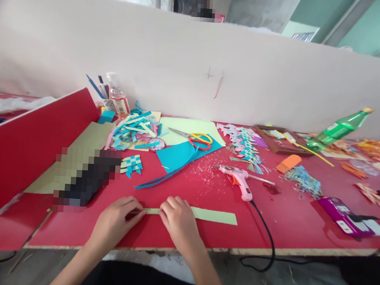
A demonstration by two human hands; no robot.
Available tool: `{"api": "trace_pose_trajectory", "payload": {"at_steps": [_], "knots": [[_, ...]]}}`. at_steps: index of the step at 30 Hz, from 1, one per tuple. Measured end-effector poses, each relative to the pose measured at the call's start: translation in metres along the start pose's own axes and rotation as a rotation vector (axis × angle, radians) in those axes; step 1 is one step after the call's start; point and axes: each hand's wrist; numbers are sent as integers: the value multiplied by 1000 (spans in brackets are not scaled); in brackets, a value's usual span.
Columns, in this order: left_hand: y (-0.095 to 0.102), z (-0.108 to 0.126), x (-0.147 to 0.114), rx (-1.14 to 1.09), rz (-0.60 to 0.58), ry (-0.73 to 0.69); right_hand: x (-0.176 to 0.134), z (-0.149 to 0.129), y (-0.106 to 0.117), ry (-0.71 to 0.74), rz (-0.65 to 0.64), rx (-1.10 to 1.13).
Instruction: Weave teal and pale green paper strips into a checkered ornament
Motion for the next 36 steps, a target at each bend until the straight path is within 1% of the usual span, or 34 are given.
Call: {"api": "trace_pose_trajectory", "payload": {"at_steps": [3, 5, 8, 10, 14, 17, 20, 24, 30, 36], "knots": [[0, 0, 0, 6, -9, -20, -2, 0, 2, -2, 18, 4], [-1, 1, 0, -2, -28, -74, -4, -3, 3, 12, 25, 6], [-2, 1, -1, -8, -52, -152, -7, -10, 3, 31, 2, 32], [-2, 1, -2, -12, -48, -162, -8, -14, 1, 16, -22, 64], [-2, 1, -2, -57, -16, -129, -6, -15, -3, -42, -36, 128], [-2, 0, -3, -123, 13, -71, -3, -12, -4, -50, -14, 145], [-2, 0, -4, -149, 19, -11, -2, -10, -4, -32, 7, 73], [-1, 1, -2, -130, -9, 61, 0, -7, -6, 50, -4, -58], [-1, 2, 2, -102, -20, 51, 6, 4, -5, 151, -23, -95], [-2, 2, 2, -82, -32, 49, 6, 9, -4, 161, -12, -114]]}}
Point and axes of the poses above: each hand's wrist, its own x-axis towards the middle knuckle, its own y-axis out of the back of the hand, z = x × y, and after that the axes turned 9 degrees about z, right-handed
